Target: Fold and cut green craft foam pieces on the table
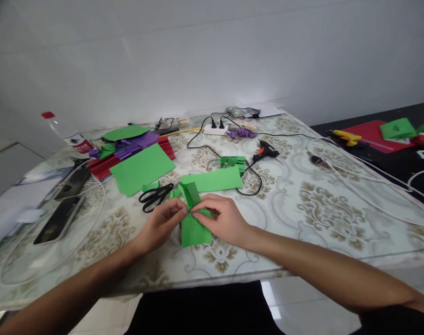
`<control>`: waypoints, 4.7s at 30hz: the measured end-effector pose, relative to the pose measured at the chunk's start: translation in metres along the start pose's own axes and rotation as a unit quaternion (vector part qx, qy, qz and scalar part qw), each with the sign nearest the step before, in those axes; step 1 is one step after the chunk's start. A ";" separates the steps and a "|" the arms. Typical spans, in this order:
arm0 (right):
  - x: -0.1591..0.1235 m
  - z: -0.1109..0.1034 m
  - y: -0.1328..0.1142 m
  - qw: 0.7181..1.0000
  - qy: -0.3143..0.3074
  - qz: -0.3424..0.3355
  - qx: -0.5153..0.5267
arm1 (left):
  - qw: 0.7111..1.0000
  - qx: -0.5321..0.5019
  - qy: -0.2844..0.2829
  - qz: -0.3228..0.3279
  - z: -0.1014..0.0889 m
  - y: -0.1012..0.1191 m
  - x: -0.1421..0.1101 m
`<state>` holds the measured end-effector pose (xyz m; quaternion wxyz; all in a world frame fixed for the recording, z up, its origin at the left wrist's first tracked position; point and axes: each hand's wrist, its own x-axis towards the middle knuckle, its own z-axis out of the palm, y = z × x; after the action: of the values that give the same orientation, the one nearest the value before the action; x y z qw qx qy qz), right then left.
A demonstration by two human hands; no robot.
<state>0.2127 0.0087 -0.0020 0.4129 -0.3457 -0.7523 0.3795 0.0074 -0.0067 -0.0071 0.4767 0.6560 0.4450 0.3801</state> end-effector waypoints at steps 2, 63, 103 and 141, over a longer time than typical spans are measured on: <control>0.000 0.000 0.000 1.000 0.003 -0.001 0.007 | 1.000 -0.003 0.000 0.002 0.000 -0.001 0.000; 0.006 0.009 0.009 0.936 -0.032 0.221 0.272 | 0.971 0.217 0.085 0.047 0.004 0.002 -0.005; 0.006 0.008 0.010 0.904 -0.025 0.290 0.313 | 0.970 0.233 0.049 0.057 0.006 0.011 -0.007; 0.004 0.004 0.017 0.903 -0.021 0.311 0.296 | 0.950 0.307 0.049 0.034 0.012 0.005 0.001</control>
<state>0.2108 0.0189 -0.0170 0.3413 -0.4156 -0.4685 0.7009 0.0200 -0.0102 -0.0054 0.2168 0.7660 0.5406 0.2722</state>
